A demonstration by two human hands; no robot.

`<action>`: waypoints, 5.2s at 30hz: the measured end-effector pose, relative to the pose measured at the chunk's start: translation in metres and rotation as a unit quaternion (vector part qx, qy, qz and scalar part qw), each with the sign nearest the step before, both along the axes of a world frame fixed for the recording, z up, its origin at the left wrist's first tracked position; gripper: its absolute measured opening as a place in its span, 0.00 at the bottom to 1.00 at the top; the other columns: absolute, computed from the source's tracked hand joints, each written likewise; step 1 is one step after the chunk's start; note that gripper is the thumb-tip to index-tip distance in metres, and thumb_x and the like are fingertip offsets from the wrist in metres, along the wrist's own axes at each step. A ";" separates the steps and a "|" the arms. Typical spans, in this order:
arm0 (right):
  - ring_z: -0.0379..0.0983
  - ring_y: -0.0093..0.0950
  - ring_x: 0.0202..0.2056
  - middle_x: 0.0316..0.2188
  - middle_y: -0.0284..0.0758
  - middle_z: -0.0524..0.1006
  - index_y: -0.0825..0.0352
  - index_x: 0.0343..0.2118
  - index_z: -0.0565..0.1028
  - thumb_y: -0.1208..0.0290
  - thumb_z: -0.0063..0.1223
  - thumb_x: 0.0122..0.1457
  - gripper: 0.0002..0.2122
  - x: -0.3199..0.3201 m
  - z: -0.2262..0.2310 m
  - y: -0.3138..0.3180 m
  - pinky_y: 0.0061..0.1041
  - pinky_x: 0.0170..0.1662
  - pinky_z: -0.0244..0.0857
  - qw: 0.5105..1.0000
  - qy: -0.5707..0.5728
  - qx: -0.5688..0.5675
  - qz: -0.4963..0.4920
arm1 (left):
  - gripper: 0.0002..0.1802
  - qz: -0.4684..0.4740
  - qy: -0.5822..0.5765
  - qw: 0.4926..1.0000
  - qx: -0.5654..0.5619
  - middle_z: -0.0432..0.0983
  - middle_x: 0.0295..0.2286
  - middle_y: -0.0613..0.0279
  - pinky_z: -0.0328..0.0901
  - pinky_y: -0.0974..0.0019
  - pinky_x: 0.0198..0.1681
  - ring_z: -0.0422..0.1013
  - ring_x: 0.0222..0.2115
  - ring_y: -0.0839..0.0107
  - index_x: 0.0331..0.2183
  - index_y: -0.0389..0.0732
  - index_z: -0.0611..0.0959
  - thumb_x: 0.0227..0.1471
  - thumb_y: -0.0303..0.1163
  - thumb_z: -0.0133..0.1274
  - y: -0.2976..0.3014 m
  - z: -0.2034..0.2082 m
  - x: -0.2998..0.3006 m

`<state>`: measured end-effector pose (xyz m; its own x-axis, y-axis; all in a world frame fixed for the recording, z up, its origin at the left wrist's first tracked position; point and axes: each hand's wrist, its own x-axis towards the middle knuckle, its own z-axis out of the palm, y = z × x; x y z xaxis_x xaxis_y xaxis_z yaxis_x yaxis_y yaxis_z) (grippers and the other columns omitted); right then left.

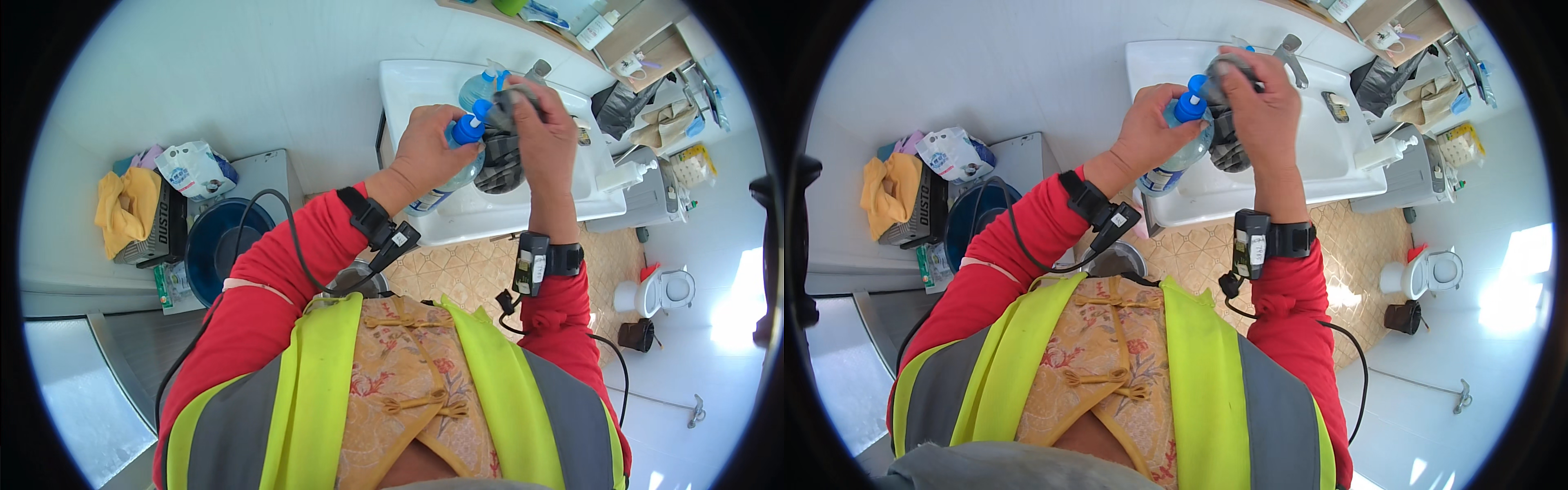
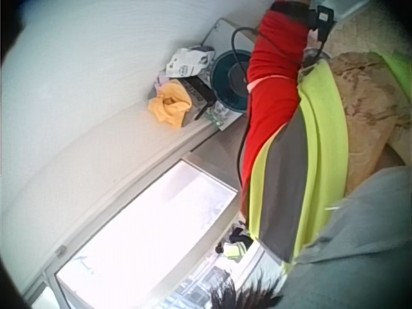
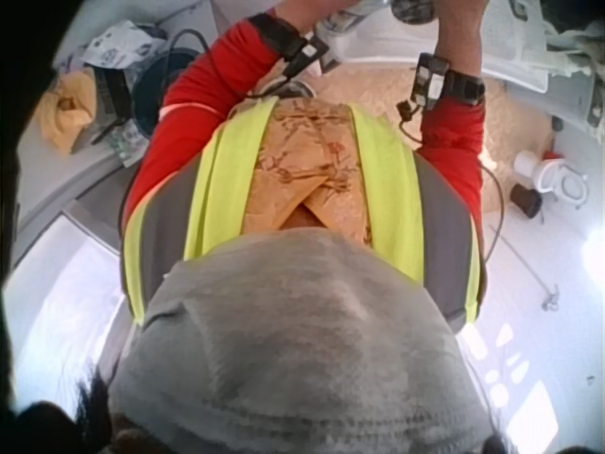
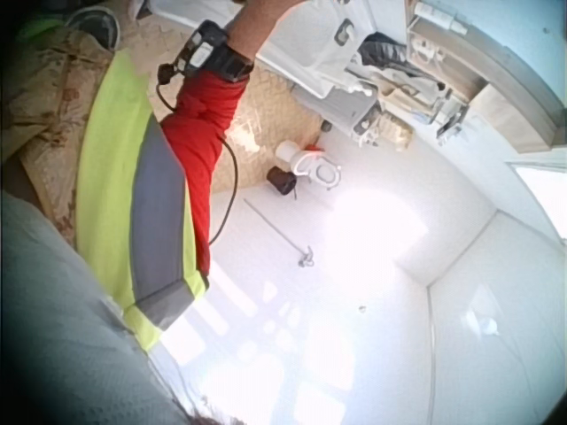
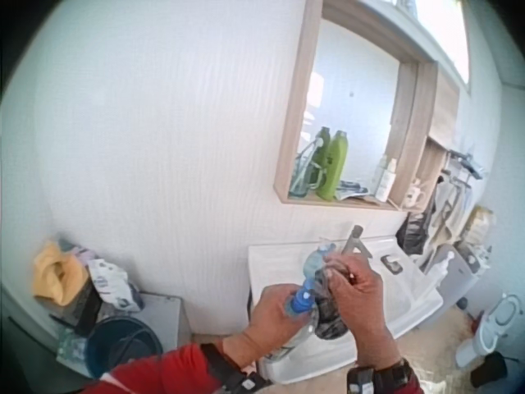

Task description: The person wrings out a cloth in a metal bowl, then wipes a glass door and a metal frame. They refill a blue basin with water from a sink and apply liquid soap to the cloth before continuing to wipe the sink area.

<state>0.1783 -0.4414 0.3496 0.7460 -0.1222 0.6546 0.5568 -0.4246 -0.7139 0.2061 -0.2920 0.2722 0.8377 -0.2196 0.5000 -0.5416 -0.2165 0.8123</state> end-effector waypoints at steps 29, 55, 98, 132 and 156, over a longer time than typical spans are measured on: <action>0.73 0.33 0.36 0.35 0.44 0.77 0.70 0.40 0.77 0.68 0.45 0.60 0.13 0.016 -0.154 0.002 0.29 0.41 0.66 0.950 0.282 0.026 -0.133 | 0.22 -0.006 -0.048 0.999 0.017 0.74 0.34 0.56 0.66 0.60 0.43 0.71 0.36 0.58 0.37 0.41 0.79 0.38 0.39 0.64 0.030 -0.003 0.012; 0.67 0.39 0.44 0.39 0.41 0.74 0.70 0.39 0.75 0.73 0.47 0.58 0.09 -0.048 -0.222 0.013 0.35 0.51 0.60 0.917 0.214 -0.292 -0.165 | 0.22 0.327 0.106 0.923 0.174 0.77 0.28 0.51 0.68 0.58 0.37 0.74 0.31 0.51 0.35 0.37 0.76 0.43 0.42 0.63 0.354 -0.192 0.175; 0.66 0.38 0.44 0.38 0.33 0.72 0.61 0.36 0.76 0.68 0.56 0.47 0.12 -0.051 -0.212 -0.001 0.39 0.48 0.57 0.963 0.199 -0.160 -0.083 | 0.47 0.044 0.154 0.955 0.250 0.61 0.56 0.47 0.63 0.58 0.54 0.62 0.54 0.51 0.57 0.38 0.64 0.36 0.42 0.65 -0.175 -0.067 0.252; 0.68 0.16 0.36 0.36 0.27 0.74 0.68 0.44 0.75 0.71 0.49 0.63 0.10 -0.023 -0.102 0.045 0.16 0.44 0.63 0.953 0.088 0.284 0.059 | 0.12 -0.145 0.110 0.983 0.010 0.76 0.33 0.63 0.66 0.68 0.41 0.71 0.35 0.73 0.36 0.38 0.78 0.47 0.27 0.59 0.070 -0.047 -0.008; 0.70 0.15 0.34 0.32 0.27 0.75 0.68 0.49 0.74 0.77 0.51 0.60 0.14 -0.055 -0.072 0.047 0.15 0.38 0.67 0.880 0.304 0.321 0.174 | 0.19 -0.094 -0.121 0.976 0.153 0.76 0.31 0.60 0.69 0.58 0.36 0.72 0.36 0.56 0.37 0.42 0.79 0.36 0.22 0.54 0.036 -0.056 0.000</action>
